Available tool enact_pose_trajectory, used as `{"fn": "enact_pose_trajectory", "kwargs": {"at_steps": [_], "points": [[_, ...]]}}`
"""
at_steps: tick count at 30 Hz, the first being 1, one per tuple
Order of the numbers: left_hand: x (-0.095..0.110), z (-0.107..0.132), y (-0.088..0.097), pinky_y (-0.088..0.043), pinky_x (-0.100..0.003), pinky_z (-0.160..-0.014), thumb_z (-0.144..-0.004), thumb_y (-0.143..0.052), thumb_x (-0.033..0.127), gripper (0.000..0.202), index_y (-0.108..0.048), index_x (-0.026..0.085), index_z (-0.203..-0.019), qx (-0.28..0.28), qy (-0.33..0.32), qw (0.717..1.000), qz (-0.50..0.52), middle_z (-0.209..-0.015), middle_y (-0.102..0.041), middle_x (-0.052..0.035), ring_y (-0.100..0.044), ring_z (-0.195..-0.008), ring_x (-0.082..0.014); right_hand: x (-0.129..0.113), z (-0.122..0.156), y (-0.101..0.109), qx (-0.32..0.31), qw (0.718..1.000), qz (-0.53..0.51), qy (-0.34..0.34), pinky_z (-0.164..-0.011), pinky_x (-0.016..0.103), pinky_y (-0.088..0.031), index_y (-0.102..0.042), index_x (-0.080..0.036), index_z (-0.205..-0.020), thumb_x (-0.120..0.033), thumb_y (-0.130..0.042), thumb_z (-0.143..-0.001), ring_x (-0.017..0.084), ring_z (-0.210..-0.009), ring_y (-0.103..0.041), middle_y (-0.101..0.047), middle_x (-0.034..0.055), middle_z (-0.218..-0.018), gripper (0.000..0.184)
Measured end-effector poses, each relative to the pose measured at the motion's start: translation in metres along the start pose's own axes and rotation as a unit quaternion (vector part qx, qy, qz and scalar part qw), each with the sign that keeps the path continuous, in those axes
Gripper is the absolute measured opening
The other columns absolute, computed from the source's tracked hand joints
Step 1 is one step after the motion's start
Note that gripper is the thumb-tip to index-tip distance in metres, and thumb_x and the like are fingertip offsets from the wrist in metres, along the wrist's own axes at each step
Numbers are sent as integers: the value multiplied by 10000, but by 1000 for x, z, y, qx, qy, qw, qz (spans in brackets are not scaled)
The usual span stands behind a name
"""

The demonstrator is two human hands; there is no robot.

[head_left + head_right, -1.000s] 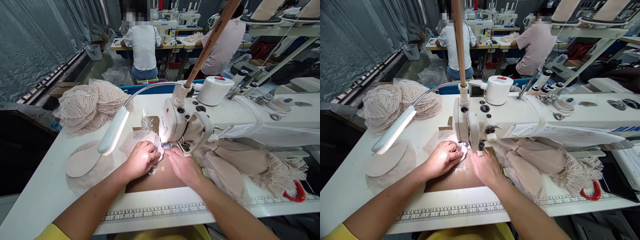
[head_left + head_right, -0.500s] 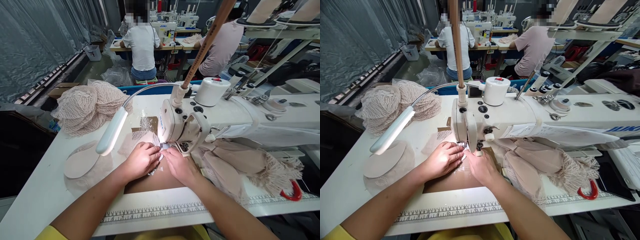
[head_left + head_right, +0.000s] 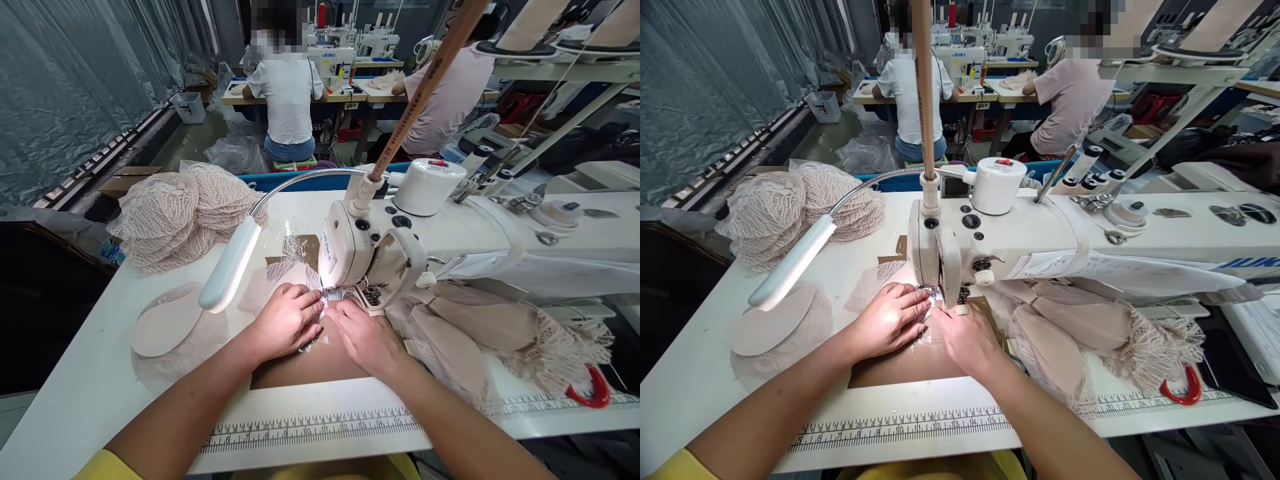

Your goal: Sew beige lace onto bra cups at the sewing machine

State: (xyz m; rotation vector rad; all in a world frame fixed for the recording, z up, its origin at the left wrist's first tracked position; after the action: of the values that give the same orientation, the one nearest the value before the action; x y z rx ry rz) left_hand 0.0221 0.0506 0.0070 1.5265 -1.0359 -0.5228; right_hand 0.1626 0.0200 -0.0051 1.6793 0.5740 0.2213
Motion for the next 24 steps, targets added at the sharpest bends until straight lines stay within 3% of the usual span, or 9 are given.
{"fn": "enact_pose_trajectory", "kwargs": {"at_steps": [4, 8, 10, 14, 20, 24], "points": [[0, 2, 5, -419, -432, -906, -921, -476, 341, 347, -609, 149, -1177, 0, -7, 1000, 17, -1255, -603, -109, -527, -1071, -272, 1, 2, 2, 19, 1000, -5, 7, -614, 255, -389, -681, -190, -1053, -78, -451, -848, 160, -737, -575, -658, 55, -817, 328], [0, 3, 10, -429, -411, -919, -858, -570, 329, 291, -636, 173, -1095, -4, -19, 997, 70, -1187, -624, -104, -544, -1059, -256, 6, 5, -1, 48, 998, -19, -30, -600, 244, -394, -686, -210, -993, -119, -457, -874, 137, -667, -582, -687, 36, -851, 274], [-1, 2, 9, -439, -386, -900, -887, -530, 262, 188, -650, 181, -1006, 10, -5, 996, 90, -1092, -658, -85, -568, -1015, -229, 8, 5, -2, 61, 997, -8, -42, -604, 241, -403, -680, -209, -1023, -146, -455, -893, 145, -698, -610, -702, 40, -879, 267], [-6, -1, 4, -443, -360, -878, -901, -455, 146, 177, -628, 179, -890, 39, 45, 989, 138, -982, -681, -64, -593, -954, -202, 8, 0, -5, 50, 997, 19, -62, -590, 240, -416, -671, -233, -1061, -200, -439, -926, 149, -688, -643, -713, 36, -860, 271], [-14, -3, 3, -446, -342, -854, -921, -427, 204, 209, -590, 181, -793, 37, 115, 967, 224, -848, -676, -50, -605, -838, -186, 0, -12, -6, 24, 998, 19, -63, -615, 244, -429, -665, -226, -1072, -234, -391, -964, 167, -756, -655, -710, 55, -900, 294], [-13, -1, 5, -440, -353, -850, -866, -543, 311, 140, -595, 180, -866, 19, 91, 977, 193, -878, -655, -61, -586, -864, -209, -2, -17, -6, 14, 999, -11, -44, -653, 225, -432, -686, -200, -906, -238, -441, -953, 141, -737, -635, -695, 33, -883, 252]]}}
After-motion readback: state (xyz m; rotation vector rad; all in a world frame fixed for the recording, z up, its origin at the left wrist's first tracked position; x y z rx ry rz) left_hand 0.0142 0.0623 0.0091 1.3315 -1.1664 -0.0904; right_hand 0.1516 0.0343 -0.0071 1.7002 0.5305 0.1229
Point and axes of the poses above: each hand's wrist, its own z-axis away from the middle knuckle, its own y-axis out of the back of the hand, x = y × z, the point moved 5 cm from there along -z, towards the middle knuckle
